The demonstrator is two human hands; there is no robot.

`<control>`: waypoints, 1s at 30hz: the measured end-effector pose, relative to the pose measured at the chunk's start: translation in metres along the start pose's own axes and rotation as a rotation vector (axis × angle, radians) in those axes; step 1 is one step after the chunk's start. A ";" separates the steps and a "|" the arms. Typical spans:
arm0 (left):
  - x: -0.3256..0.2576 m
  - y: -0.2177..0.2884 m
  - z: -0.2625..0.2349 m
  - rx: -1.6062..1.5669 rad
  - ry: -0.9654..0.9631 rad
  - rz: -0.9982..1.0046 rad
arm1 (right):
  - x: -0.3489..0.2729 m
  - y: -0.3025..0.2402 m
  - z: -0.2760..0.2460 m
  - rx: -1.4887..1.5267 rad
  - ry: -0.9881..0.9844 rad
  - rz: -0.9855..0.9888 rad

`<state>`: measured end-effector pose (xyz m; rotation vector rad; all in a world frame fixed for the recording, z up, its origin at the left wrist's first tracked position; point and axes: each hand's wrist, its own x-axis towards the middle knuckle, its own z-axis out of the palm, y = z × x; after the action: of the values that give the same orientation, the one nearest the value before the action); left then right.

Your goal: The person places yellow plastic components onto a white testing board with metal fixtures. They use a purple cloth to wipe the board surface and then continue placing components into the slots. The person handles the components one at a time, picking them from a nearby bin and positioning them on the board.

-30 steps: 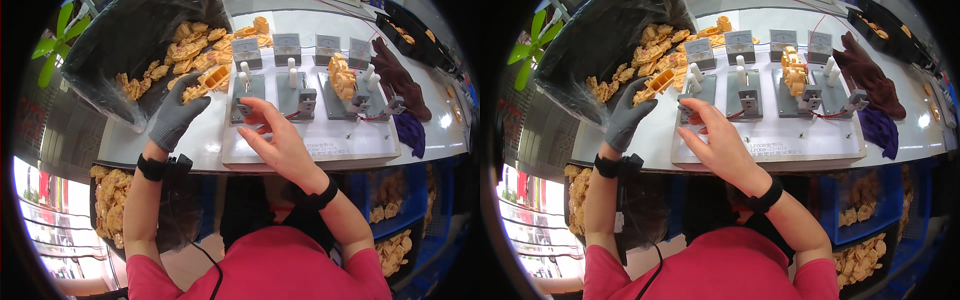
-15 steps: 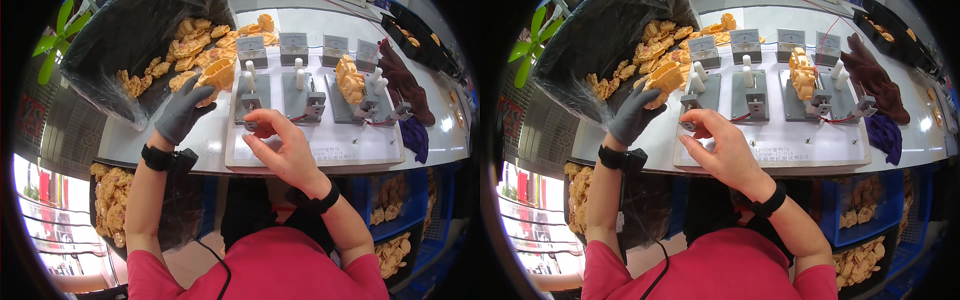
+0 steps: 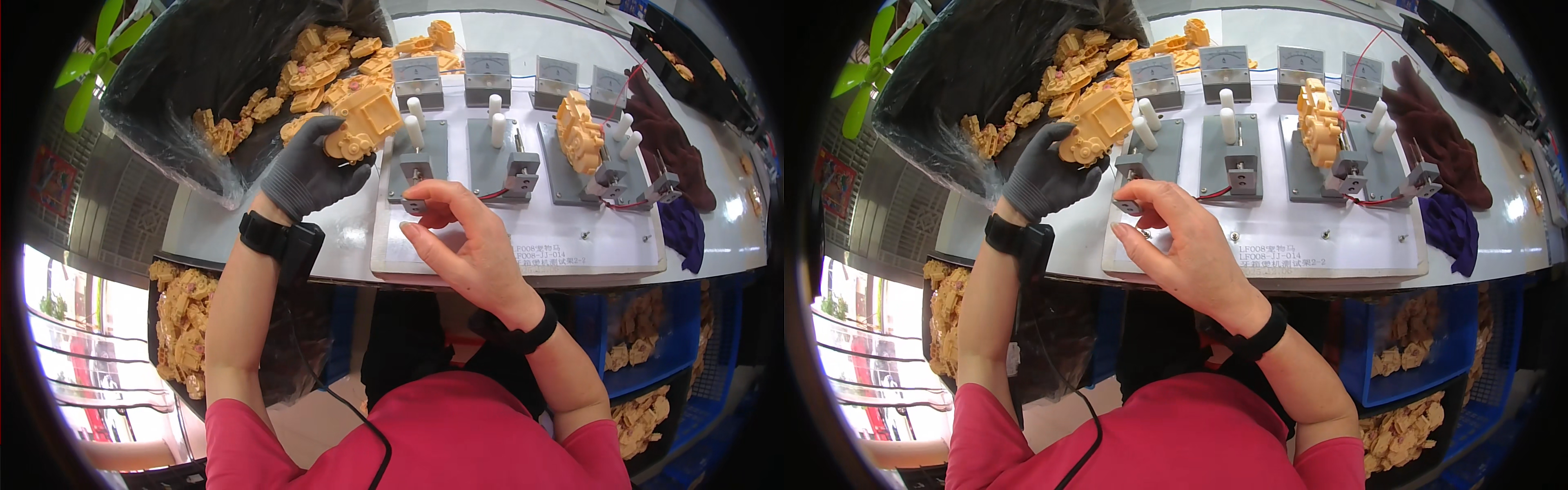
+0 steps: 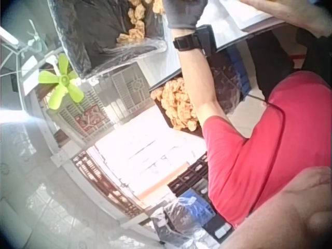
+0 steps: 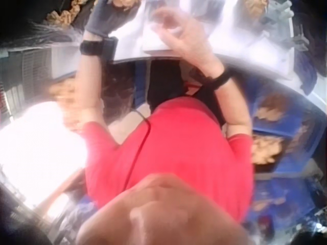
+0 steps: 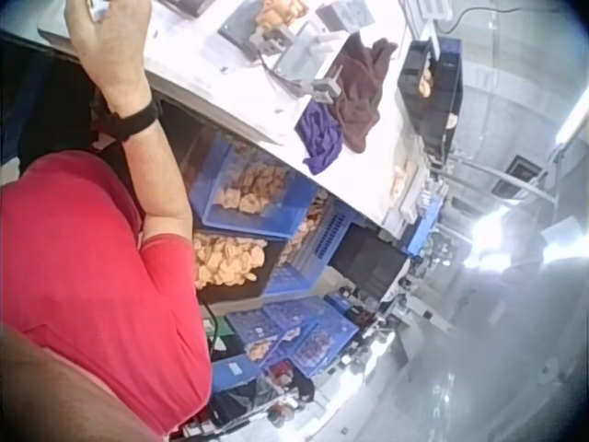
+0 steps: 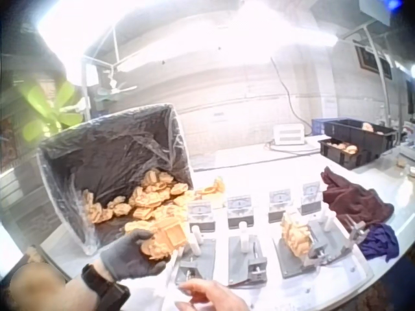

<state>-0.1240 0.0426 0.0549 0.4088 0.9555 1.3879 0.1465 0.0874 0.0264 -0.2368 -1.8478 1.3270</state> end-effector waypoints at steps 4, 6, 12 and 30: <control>-0.001 -0.001 -0.008 0.094 -0.013 0.090 | 0.000 0.001 0.001 0.022 -0.004 -0.006; 0.000 -0.003 -0.015 0.291 0.015 0.187 | -0.001 0.000 0.002 0.025 -0.005 -0.004; -0.005 -0.010 0.030 1.642 0.500 0.696 | 0.000 0.001 0.001 0.025 0.007 -0.017; 0.003 -0.020 0.077 1.970 -0.178 0.998 | -0.001 -0.002 0.000 0.040 0.007 -0.024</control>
<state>-0.0525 0.0632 0.0843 2.6586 1.8229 0.6125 0.1479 0.0858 0.0277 -0.1972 -1.8107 1.3436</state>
